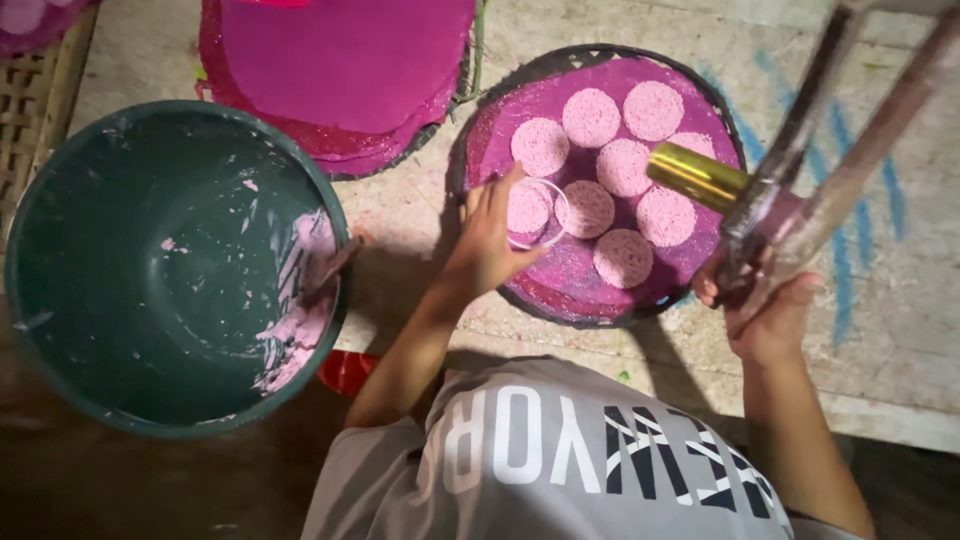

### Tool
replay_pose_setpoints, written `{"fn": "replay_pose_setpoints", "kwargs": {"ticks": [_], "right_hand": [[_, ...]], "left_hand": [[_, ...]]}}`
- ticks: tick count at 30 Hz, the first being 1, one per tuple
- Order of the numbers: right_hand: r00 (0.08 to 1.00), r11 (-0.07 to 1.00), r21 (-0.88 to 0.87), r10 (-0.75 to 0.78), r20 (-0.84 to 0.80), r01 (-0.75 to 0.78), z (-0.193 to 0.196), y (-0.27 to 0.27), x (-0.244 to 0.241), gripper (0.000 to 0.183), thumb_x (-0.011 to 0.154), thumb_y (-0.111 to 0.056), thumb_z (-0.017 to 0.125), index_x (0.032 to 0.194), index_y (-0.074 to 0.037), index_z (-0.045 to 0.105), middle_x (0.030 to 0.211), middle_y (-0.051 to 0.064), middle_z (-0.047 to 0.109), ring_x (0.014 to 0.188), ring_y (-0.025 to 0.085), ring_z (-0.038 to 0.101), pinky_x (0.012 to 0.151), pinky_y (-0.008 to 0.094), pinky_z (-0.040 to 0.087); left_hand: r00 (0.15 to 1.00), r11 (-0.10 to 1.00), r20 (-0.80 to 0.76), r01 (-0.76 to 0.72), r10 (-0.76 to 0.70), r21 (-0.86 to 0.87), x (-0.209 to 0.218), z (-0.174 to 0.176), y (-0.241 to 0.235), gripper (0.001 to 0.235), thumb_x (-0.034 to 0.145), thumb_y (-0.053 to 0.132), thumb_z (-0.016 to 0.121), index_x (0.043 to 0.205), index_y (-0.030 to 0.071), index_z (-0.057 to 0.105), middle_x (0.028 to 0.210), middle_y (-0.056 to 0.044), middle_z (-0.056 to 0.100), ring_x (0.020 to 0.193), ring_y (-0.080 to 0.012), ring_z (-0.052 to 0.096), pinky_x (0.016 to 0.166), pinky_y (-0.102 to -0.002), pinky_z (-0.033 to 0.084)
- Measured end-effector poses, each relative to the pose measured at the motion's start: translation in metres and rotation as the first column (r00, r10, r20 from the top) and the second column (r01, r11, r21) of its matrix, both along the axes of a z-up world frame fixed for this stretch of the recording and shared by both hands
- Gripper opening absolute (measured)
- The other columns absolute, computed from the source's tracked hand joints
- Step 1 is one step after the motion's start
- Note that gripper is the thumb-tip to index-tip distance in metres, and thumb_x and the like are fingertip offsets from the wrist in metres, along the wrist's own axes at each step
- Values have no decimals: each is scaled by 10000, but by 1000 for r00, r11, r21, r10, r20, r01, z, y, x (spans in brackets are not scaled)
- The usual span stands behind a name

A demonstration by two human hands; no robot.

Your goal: The person scoops pink cake batter from a green bowl and fills a circular metal mold placed on a purple mat. They use a wooden-handled tool to press the batter into the mold and then remove the formed round cake. The process is repeated multiple times to produce several round cakes.

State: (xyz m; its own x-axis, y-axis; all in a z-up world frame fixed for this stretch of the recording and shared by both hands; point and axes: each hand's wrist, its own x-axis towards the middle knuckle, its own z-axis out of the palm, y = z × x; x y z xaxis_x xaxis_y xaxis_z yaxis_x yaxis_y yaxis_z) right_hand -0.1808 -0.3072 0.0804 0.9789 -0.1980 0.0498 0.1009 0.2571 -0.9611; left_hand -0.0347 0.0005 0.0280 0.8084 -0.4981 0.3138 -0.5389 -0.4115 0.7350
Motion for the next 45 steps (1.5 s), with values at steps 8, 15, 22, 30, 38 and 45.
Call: {"fn": "replay_pose_setpoints", "kwargs": {"ticks": [8, 15, 22, 30, 38, 45], "right_hand": [[979, 979, 25, -200, -44, 202, -13, -10, -45, 940, 896, -917, 447, 1172, -21, 509, 850, 97, 549, 689, 209, 526, 660, 370, 416], [984, 981, 88, -167, -61, 172, -30, -21, -57, 967, 894, -930, 425, 1123, 4, 527, 878, 102, 563, 726, 207, 536, 677, 366, 426], [991, 995, 32, -95, -96, 99, -38, -25, -57, 1043, 873, -957, 383, 1143, 40, 528, 809, 104, 560, 718, 218, 537, 691, 356, 429], [909, 968, -37, 221, -355, -249, -48, -23, 3, 967, 947, -856, 248, 1116, 34, 588, 793, 97, 589, 678, 191, 552, 634, 338, 447], [654, 687, -307, 320, -685, -658, -1, 13, 78, 828, 1009, -669, 215, 895, 8, 679, 663, 74, 652, 585, 183, 614, 551, 323, 498], [352, 440, -133, 464, -813, -888, 45, 35, 132, 892, 1089, -713, 236, 792, 20, 650, 649, 80, 578, 564, 183, 528, 506, 350, 427]], "left_hand": [[1000, 979, -20, 17, -13, 203, -55, -2, -20, 1170, 647, 312, 939, 1547, -47, 283, 1519, -270, 438, 1318, -410, 458, 1075, -531, 349], [1000, 984, 8, -30, 29, 177, -52, -21, -20, 1129, 682, 356, 909, 1568, -18, 317, 1542, -217, 463, 1389, -392, 446, 1159, -495, 339], [869, 866, -1, -494, 495, -84, -59, -65, 6, 890, 799, 134, 816, 1546, -9, 353, 1502, -284, 444, 1377, -408, 447, 1156, -458, 373], [854, 925, -369, -375, 367, 54, 9, -82, 44, 788, 907, 87, 646, 1624, 80, 321, 1473, -187, 562, 1089, -388, 611, 914, -365, 521], [769, 385, -508, -365, -388, -847, 49, -22, 12, 620, 1005, 435, 586, 1450, 25, 451, 1364, -115, 546, 1141, -249, 550, 1076, -390, 437], [689, -289, -125, -452, -714, -844, 50, 24, -10, 532, 1004, 627, 516, 998, 97, 557, 883, -24, 534, 889, -196, 531, 991, -401, 443]]}}
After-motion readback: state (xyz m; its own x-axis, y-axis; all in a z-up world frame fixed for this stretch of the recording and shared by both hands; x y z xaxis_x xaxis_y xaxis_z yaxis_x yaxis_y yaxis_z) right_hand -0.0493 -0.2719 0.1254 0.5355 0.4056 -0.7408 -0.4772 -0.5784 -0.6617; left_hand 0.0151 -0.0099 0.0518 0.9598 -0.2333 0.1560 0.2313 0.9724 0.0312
